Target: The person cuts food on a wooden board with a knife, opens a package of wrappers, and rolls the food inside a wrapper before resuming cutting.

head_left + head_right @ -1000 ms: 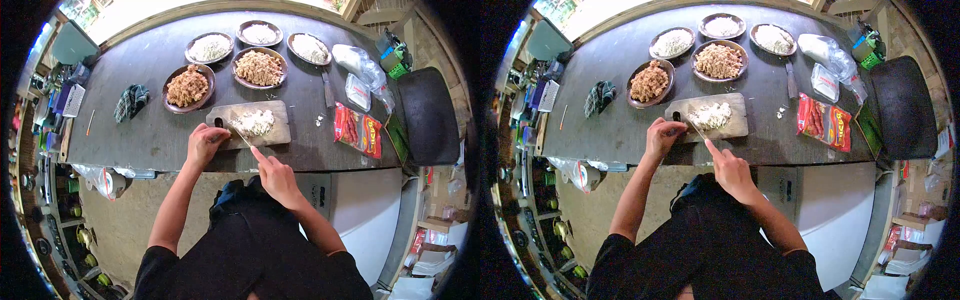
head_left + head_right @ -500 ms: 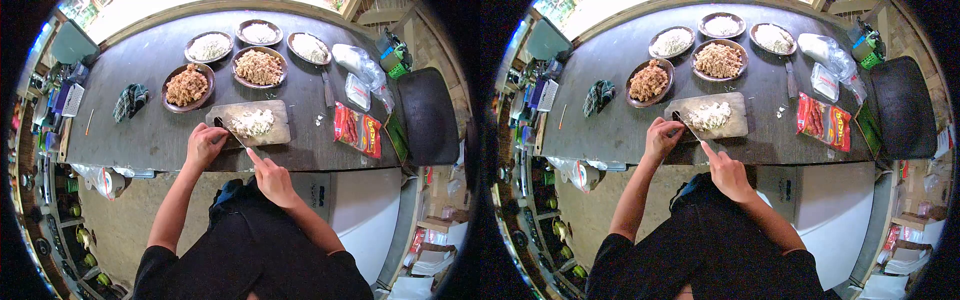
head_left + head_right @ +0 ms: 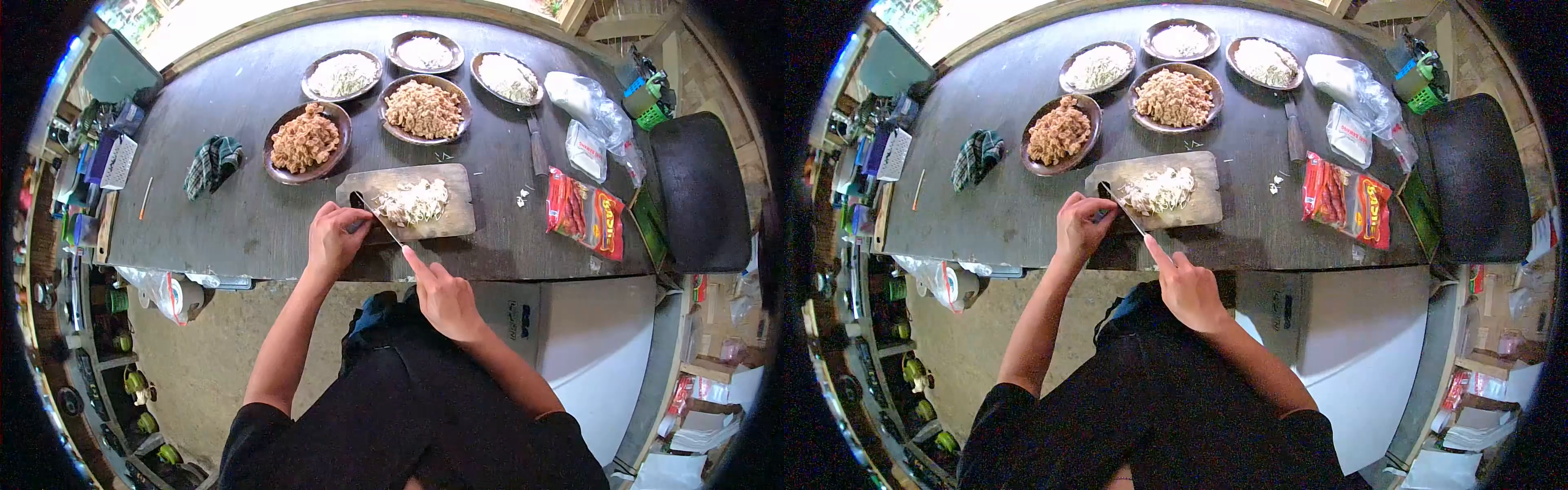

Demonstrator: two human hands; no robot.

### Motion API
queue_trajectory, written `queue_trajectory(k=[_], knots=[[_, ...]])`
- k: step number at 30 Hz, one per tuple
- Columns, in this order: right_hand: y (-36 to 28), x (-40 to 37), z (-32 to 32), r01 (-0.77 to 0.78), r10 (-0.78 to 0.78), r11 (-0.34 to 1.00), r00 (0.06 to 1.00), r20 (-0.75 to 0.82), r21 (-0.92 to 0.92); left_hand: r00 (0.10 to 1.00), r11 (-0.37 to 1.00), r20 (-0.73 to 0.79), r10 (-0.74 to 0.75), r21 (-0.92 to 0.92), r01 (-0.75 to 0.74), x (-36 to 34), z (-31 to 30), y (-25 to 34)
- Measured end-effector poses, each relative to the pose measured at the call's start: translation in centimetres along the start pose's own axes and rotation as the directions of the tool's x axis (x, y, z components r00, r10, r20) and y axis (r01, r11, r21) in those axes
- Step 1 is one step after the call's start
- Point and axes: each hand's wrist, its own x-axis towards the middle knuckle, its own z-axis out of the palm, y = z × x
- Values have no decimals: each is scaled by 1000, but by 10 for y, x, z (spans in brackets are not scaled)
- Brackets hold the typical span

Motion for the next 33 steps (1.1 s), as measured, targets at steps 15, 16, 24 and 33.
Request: queue_trajectory(k=[15, 16, 24, 33], knots=[[1, 0, -12, 12, -14, 998, 999, 32, 55, 996, 997, 75, 43, -66, -38, 4, -7, -4], [0, 2, -11, 13, -15, 998, 999, 33, 56, 995, 997, 85, 45, -60, -40, 5, -8, -4], [4, 9, -6, 9, -9, 999, 1000, -12, 40, 992, 996, 104, 69, -65, -62, 8, -10, -5], [-3, 1, -14, -16, 16, 999, 1000, 17, 51, 992, 995, 106, 75, -71, -67, 7, -8, -9]])
